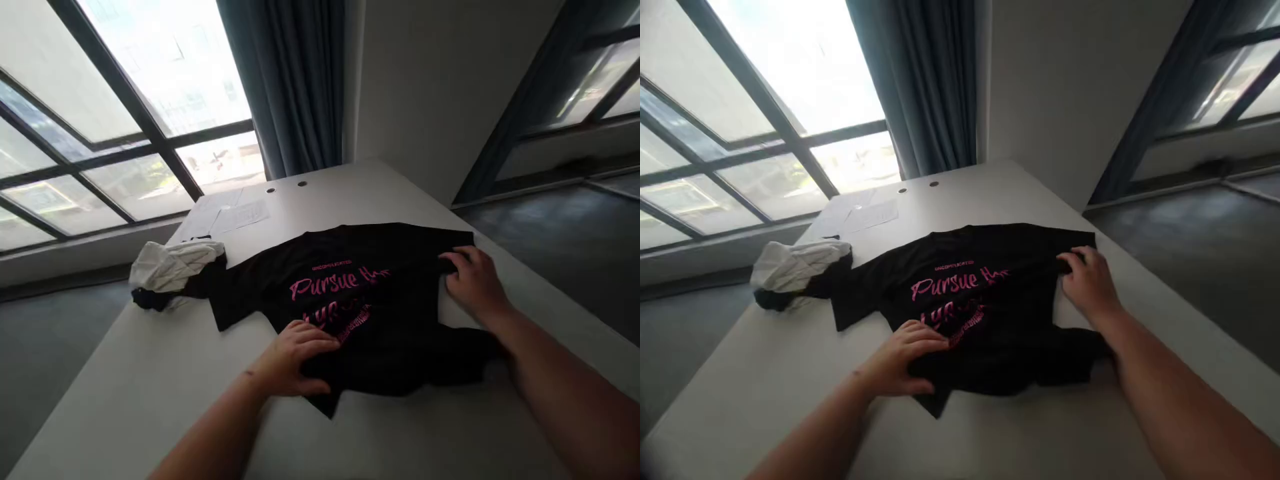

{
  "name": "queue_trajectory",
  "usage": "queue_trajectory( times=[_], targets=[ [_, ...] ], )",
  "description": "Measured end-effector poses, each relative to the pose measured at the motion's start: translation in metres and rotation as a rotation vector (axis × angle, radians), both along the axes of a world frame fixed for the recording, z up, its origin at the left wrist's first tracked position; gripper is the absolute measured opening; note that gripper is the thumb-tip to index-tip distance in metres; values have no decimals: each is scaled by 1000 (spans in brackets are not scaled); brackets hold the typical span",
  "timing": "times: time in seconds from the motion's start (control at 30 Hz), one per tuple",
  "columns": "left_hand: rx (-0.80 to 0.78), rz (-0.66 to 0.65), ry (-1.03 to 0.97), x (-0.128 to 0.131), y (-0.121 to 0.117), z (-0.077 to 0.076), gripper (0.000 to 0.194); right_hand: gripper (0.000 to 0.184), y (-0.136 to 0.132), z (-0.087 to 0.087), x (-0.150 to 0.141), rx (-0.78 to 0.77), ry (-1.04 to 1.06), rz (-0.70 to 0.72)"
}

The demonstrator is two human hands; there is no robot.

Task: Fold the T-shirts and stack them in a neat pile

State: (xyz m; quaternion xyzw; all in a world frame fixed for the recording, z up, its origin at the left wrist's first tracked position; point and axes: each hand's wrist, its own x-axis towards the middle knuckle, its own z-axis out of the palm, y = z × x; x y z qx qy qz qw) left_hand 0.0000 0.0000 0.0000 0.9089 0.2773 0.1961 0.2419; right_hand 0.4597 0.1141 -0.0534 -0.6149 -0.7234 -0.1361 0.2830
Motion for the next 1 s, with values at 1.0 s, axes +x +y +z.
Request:
queue_trajectory(
  times=[1.0],
  targets=[
    [-358, 272, 47, -44, 9, -4, 65, 33, -89, 88, -90, -1228, 55, 756]
  ],
)
